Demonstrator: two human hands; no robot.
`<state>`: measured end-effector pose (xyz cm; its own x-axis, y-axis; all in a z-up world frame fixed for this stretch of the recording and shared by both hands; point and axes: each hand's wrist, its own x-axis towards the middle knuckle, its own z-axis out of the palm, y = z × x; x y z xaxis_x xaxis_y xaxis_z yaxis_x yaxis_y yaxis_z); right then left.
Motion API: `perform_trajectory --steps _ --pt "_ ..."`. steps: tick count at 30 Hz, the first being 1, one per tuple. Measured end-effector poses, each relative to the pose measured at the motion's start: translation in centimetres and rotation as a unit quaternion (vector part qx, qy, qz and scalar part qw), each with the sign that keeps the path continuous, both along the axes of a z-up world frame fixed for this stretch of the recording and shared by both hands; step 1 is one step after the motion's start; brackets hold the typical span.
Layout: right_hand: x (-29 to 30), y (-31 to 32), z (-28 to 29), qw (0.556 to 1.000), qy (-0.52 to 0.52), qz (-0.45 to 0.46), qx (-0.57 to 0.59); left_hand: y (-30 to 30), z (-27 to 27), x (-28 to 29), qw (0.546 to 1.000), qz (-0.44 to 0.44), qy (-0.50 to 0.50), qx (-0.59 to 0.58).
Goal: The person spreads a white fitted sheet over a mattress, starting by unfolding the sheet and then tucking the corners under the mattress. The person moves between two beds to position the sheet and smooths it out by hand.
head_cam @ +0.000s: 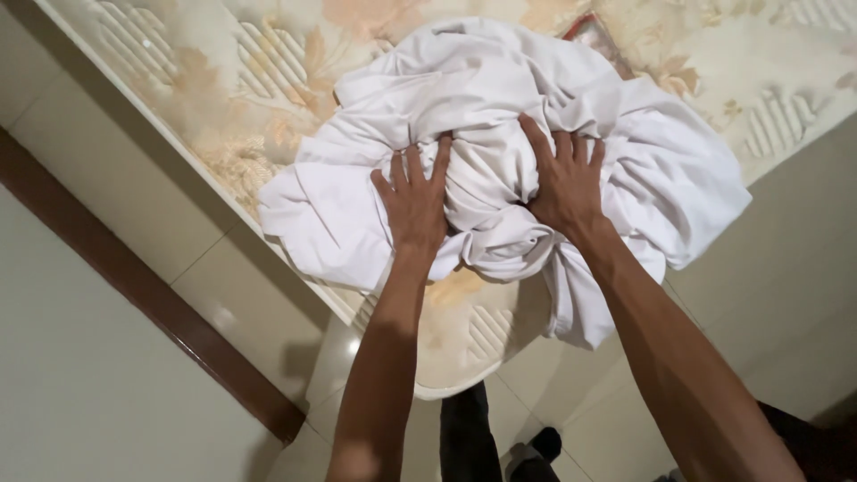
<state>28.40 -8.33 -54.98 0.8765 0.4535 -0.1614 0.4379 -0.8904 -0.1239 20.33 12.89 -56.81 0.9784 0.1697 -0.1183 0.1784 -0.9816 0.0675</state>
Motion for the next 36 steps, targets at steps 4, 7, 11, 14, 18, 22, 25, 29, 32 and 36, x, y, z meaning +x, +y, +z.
perform_trajectory --steps 4,7,11,14,18,22,25,29,32,36 --pt "-1.1 -0.6 1.9 0.998 -0.002 0.005 0.057 -0.3 -0.3 -2.0 0.999 -0.011 -0.038 -0.009" --pt "-2.2 -1.4 2.9 0.999 0.014 -0.003 0.042 -0.6 0.4 -3.8 0.998 -0.006 -0.022 -0.054" --pt "-3.0 -2.9 5.3 0.999 0.032 0.009 0.023 -0.8 3.6 -4.1 0.998 -0.017 -0.038 -0.049" --pt "-2.3 -3.5 7.3 1.000 0.022 0.006 -0.021 -1.0 4.4 -1.6 0.989 -0.077 -0.123 0.012" --pt "-1.0 -3.6 6.9 0.993 0.081 -0.065 -0.062 -1.1 4.7 2.1 0.977 -0.179 -0.108 0.045" --pt "-0.6 -3.4 5.2 0.988 0.117 -0.078 -0.062 -1.9 2.5 3.5 0.979 -0.176 -0.047 0.094" --pt "-0.3 -3.6 3.8 0.988 0.120 -0.089 -0.041 -2.0 1.1 4.2 0.983 -0.178 0.011 0.042" --pt "-0.3 -3.4 1.8 0.990 0.101 -0.098 -0.024 -2.2 -2.0 3.8 0.985 -0.160 -0.039 0.059" --pt "-0.3 -2.8 1.7 0.987 0.116 -0.113 -0.020 -2.0 -2.5 4.0 0.987 -0.152 -0.031 0.045" --pt "0.3 -2.1 2.0 0.979 0.147 -0.137 -0.031 -2.0 -2.7 4.2 0.988 -0.152 -0.011 0.007"
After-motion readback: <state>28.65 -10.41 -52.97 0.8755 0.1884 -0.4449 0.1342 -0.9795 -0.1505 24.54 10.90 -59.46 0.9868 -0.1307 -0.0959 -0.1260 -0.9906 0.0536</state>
